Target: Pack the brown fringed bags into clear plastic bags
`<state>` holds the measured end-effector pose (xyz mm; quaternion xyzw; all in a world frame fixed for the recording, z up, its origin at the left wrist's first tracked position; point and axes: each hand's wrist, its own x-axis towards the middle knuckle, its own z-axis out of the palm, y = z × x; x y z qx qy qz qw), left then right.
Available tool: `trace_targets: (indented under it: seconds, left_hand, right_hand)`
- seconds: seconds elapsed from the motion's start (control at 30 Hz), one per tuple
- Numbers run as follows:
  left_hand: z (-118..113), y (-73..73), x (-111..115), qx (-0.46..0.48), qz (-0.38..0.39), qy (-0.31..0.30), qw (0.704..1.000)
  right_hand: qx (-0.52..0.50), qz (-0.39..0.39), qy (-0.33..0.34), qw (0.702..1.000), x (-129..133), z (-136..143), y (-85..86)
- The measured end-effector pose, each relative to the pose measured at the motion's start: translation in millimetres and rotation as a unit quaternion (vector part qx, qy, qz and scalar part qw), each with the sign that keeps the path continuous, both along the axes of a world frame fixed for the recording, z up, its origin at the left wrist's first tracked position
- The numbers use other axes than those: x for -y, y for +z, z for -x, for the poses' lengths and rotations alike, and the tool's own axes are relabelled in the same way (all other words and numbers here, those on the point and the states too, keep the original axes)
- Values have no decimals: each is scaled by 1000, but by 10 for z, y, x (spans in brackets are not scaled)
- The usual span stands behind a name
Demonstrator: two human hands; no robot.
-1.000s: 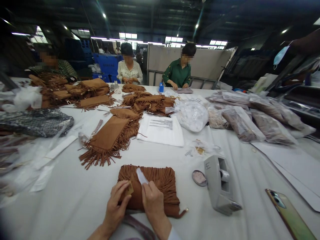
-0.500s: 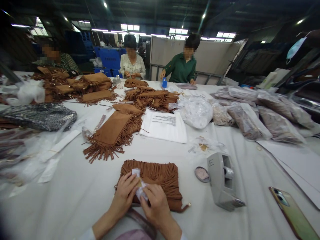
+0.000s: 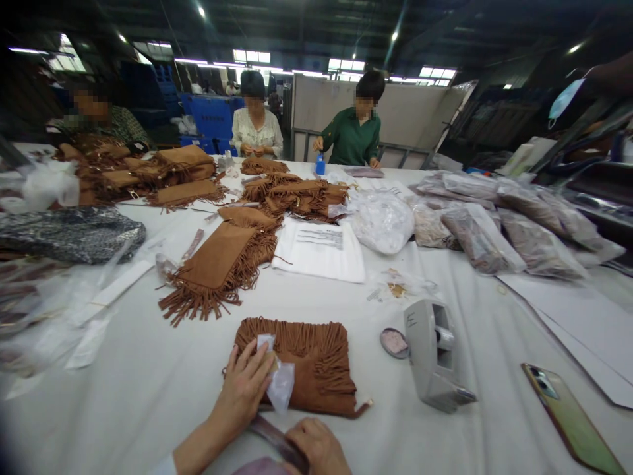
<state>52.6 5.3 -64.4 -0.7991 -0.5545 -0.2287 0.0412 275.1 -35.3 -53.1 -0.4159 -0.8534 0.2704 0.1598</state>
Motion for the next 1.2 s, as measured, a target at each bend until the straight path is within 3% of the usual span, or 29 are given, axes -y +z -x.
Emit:
trace_targets:
  seconds: [0.13, 0.23, 0.33, 0.43, 0.5, 0.7, 1.0, 1.2]
  left_hand:
    - [52, -87, -2, 12, 16, -13, 1000]
    - [70, -123, 1, 20, 18, -9, 1000]
    - [75, -131, 4, 32, 20, -10, 999]
    - [79, -127, 9, 53, 33, -11, 998]
    - [81, -125, 13, 69, 44, -10, 997]
    - [59, -137, 7, 107, 66, 9, 992]
    - [30, -129, -6, 112, 57, 16, 992]
    - [26, -145, 7, 86, 42, 15, 995]
  right_hand:
    - [-20, 40, -41, 998, 90, 26, -45]
    - [-91, 62, -146, 983, 47, 68, 35]
    - [-164, 170, -266, 935, -87, 172, 148]
    - [-230, 317, -277, 877, -256, 324, 145]
    - [-262, 358, -284, 850, -342, 399, 73]
    - [-256, 305, -344, 850, -414, 294, -56]
    - [-297, 237, -389, 840, -538, -14, 312]
    - [-334, 178, -452, 808, -672, -332, 352]
